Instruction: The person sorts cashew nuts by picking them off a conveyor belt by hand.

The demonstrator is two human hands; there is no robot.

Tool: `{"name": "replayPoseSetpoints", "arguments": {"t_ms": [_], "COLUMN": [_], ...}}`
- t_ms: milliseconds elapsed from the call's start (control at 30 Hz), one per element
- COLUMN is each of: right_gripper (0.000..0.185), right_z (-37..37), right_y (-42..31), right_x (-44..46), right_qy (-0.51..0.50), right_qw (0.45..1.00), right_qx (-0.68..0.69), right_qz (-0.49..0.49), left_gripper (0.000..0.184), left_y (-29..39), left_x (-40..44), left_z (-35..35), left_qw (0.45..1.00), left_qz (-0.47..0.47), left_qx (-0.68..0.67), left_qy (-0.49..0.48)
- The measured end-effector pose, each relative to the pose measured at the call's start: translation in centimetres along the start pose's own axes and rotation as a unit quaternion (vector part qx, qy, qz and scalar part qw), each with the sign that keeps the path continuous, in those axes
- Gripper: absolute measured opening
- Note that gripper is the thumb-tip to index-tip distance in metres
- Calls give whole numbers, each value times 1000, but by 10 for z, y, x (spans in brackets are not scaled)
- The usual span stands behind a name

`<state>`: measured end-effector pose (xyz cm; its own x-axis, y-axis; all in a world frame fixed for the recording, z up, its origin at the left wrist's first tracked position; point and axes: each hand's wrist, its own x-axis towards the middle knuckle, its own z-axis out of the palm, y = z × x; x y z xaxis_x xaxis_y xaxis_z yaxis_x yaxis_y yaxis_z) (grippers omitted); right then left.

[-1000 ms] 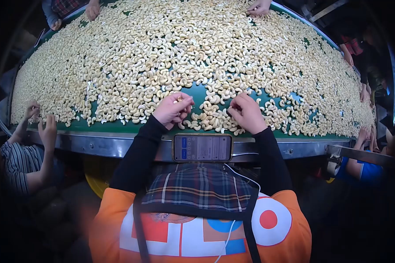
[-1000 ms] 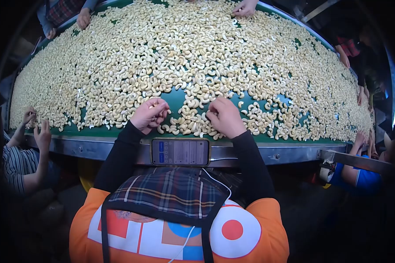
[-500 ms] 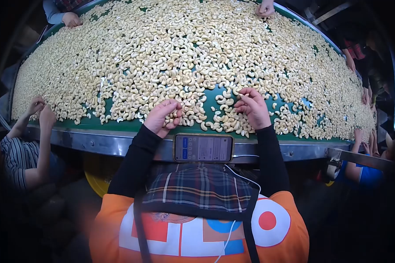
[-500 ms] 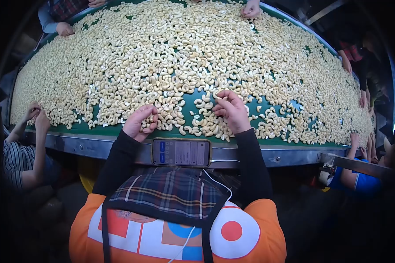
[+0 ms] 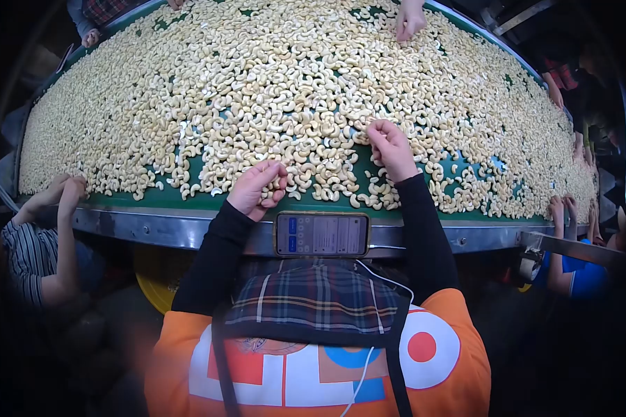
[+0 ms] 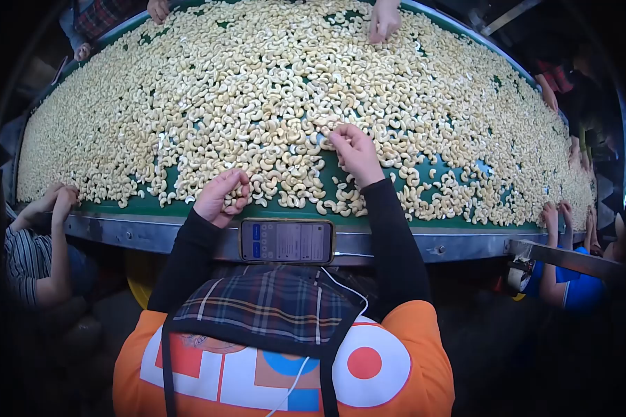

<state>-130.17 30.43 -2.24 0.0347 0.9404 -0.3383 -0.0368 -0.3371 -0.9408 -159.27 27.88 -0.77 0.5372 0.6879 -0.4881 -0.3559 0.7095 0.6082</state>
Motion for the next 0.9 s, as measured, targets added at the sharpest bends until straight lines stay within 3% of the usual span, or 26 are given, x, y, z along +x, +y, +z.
{"name": "replayPoseSetpoints", "arguments": {"t_ms": [167, 200, 233, 267, 300, 400, 433, 533, 567, 600, 633, 667, 700, 800, 833, 900], "right_gripper": [11, 12, 12, 13, 13, 11, 11, 11, 11, 11, 11, 11, 11, 14, 14, 16], "right_z": [7, 13, 19, 24, 25, 21, 21, 19, 24, 33, 43, 48, 51, 55, 50, 42], "right_y": [-5, -2, 3, 7, 12, 18, 17, 10, 12, 16, 19, 20, 18, 6, 8, 7], "right_x": [-12, -18, -24, -26, -26, -30, -31, -36, -36, -33, -30, -29, -30, -39, -38, -37], "right_qy": [-4, 15, 32, 47, 46, 9, 11, 9, 12, 37, 59, 78, 80, 20, 22, -9], "right_qw": [1000, 975, 897, 770, 770, 939, 939, 1000, 1000, 975, 899, 776, 775, 932, 931, 998], "right_qx": [20, -197, -403, -588, -588, -302, -302, 4, 4, -191, -376, -542, -543, -348, -350, -56], "right_qz": [-24, -105, -179, -243, -243, -164, -163, 6, 6, -108, -217, -314, -313, -98, -98, -38], "left_gripper": [18, 18, 18, 18, 18, 18, 18, 18, 18, 18, 18, 18, 18, 17, 17, 17], "left_y": [6, 8, 11, 12, 14, 20, 23, 30, 31, 32, 33, 35, 37, 42, 44, 49], "left_x": [-2, -3, -4, -7, -9, -17, -19, -24, -25, -27, -28, -29, -30, -38, -39, -42], "left_z": [-11, -13, -16, -19, -22, -34, -38, -51, -54, -57, -60, -62, -66, -75, -78, -86], "left_qw": [1000, 1000, 1000, 1000, 1000, 1000, 1000, 1000, 1000, 1000, 1000, 1000, 1000, 1000, 1000, 1000], "left_qz": [-11, -10, -8, -7, -6, -3, -1, 5, 8, 5, 4, 4, 4, 10, 14, 14], "left_qx": [-2, -1, -1, -2, -2, 3, 7, 8, 8, 8, 7, 8, 8, 1, -2, -5], "left_qy": [11, 9, 6, 4, 2, 11, 15, 4, 0, -2, -1, 0, 1, 8, 12, 8]}}
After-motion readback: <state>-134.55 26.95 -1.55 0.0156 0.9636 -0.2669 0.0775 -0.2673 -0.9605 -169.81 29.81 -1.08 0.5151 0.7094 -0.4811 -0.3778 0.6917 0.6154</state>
